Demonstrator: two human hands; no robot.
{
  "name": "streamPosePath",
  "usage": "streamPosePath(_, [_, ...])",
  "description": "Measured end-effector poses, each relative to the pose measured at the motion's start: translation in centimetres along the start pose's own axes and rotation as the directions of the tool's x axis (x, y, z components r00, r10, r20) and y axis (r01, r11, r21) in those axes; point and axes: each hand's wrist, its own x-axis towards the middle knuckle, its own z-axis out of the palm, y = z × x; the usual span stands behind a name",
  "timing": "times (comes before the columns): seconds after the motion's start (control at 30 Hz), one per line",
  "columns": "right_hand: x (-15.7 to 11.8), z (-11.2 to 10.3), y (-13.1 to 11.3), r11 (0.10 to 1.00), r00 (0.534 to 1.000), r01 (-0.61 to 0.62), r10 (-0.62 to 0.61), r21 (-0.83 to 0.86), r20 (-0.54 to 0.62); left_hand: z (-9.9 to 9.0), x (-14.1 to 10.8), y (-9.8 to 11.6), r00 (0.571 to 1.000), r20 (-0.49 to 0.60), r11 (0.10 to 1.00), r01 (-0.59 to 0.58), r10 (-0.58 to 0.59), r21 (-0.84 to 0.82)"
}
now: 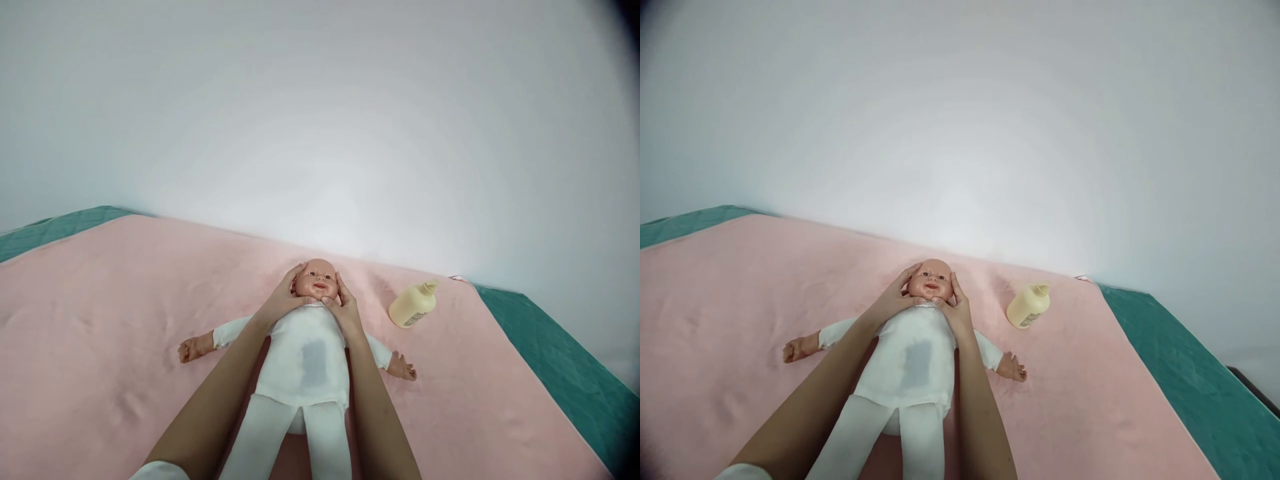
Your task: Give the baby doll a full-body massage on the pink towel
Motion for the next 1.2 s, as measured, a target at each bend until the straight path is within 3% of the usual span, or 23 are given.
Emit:
streamPosePath(0.43, [0.3, 0.6, 0.3, 0.997, 0.998, -0.016, 0.012, -0.074, -0.067, 0.0, 0.6, -1.8, 0.996, -0.021, 0.993, -0.085, 0.087, 0.079])
streamPosePath(0.7, [0.4, 0.0, 0.2, 0.996, 1.000, 0.028, -0.029, -0.081, -0.005, 0.2, 0.1, 0.0, 0.999, -0.034, 0.998, -0.003, 0.005, 0.068])
streamPosePath(0.93, [0.2, -0.2, 0.2, 0.991, 1.000, 0.010, -0.009, 0.137, -0.009, -0.7, 0.4, -0.1, 1.000, -0.010, 0.999, -0.008, 0.009, 0.047])
streamPosePath(1.2, [0.9, -0.7, 0.8, 0.969, 0.999, -0.022, 0.027, 0.247, -0.017, -1.0, 0.8, -1.2, 0.999, -0.007, 1.000, -0.031, 0.031, 0.004])
